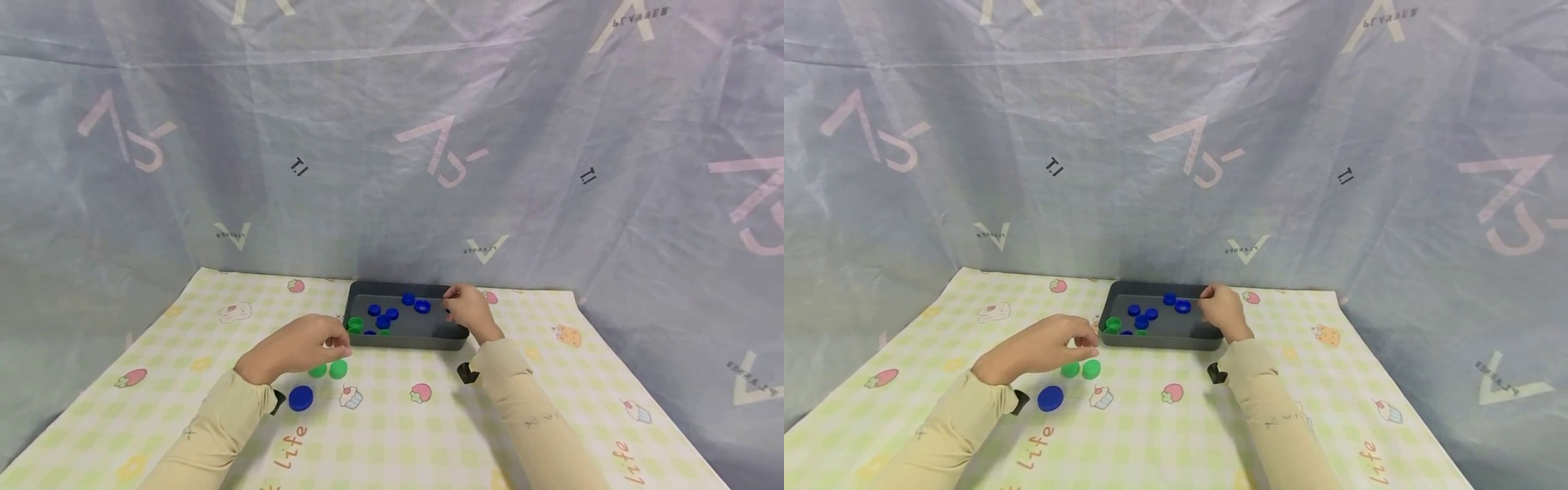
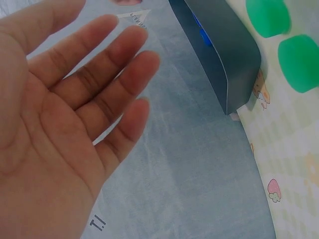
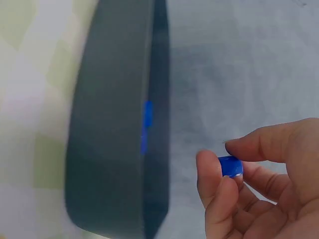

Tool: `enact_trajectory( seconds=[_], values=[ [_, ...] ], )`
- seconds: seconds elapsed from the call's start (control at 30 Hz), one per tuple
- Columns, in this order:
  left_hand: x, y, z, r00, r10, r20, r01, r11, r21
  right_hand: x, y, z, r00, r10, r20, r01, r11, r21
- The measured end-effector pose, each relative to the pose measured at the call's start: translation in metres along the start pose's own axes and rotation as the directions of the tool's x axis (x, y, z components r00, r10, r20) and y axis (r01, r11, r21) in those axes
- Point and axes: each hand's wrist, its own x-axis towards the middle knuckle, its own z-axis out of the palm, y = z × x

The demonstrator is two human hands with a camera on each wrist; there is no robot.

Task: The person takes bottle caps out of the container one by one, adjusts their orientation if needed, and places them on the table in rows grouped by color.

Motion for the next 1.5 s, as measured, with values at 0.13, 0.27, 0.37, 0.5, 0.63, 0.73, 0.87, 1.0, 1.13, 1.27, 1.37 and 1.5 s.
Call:
enact_trajectory(
  seconds=[0.13, 0.27, 0.37, 0.5, 0.63, 0.73, 0.87, 1.0, 1.13, 1.27, 1.37, 1.5],
  values=[
    [-0.001, 0.001, -0.001, 1.0, -0.011, 0.001, 0.011, 1.0, 0.018, -0.014, -0.009, -0.009, 0.999, -0.012, 0.04, 0.009, 0.998, 0.065],
    [-0.002, 0.003, -0.001, 1.0, -0.016, 0.004, 0.016, 1.0, 0.013, -0.032, -0.02, -0.017, 0.989, -0.059, 0.135, 0.043, 0.991, 0.124],
    [-0.002, 0.004, -0.001, 1.0, -0.015, 0.007, 0.015, 1.0, 0.007, -0.045, -0.028, -0.021, 0.972, -0.104, 0.211, 0.073, 0.986, 0.151],
    [0.0, 0.005, -0.002, 1.0, -0.019, 0.011, 0.018, 1.0, 0.02, -0.057, -0.035, -0.023, 0.952, -0.152, 0.265, 0.108, 0.979, 0.174],
    [0.0, 0.006, -0.004, 1.0, -0.029, 0.008, 0.029, 1.0, 0.011, -0.064, -0.039, -0.02, 0.936, -0.19, 0.296, 0.143, 0.974, 0.173],
    [-0.001, 0.006, -0.005, 0.999, -0.038, 0.003, 0.038, 0.999, -0.001, -0.069, -0.041, -0.018, 0.925, -0.202, 0.322, 0.156, 0.974, 0.161],
    [0.0, 0.005, -0.003, 1.0, -0.013, -0.027, 0.014, 1.0, 0.02, -0.076, -0.043, -0.016, 0.921, -0.227, 0.316, 0.185, 0.97, 0.159],
    [0.001, 0.007, 0.001, 0.982, 0.089, -0.165, -0.08, 0.995, 0.063, -0.084, -0.05, -0.013, 0.903, -0.316, 0.289, 0.268, 0.943, 0.196],
    [0.002, 0.014, 0.003, 0.915, 0.24, -0.324, -0.213, 0.97, 0.116, -0.093, -0.061, -0.009, 0.878, -0.381, 0.291, 0.3, 0.91, 0.285],
    [0.005, 0.023, 0.005, 0.859, 0.345, -0.378, -0.309, 0.938, 0.155, -0.101, -0.068, -0.004, 0.861, -0.409, 0.301, 0.293, 0.885, 0.362],
    [0.006, 0.029, 0.007, 0.843, 0.378, -0.384, -0.334, 0.926, 0.177, -0.105, -0.071, 0.0, 0.849, -0.423, 0.316, 0.271, 0.862, 0.428],
    [0.008, 0.035, 0.009, 0.834, 0.403, -0.377, -0.356, 0.915, 0.19, -0.112, -0.077, 0.006, 0.84, -0.408, 0.359, 0.195, 0.842, 0.503]
  ],
)
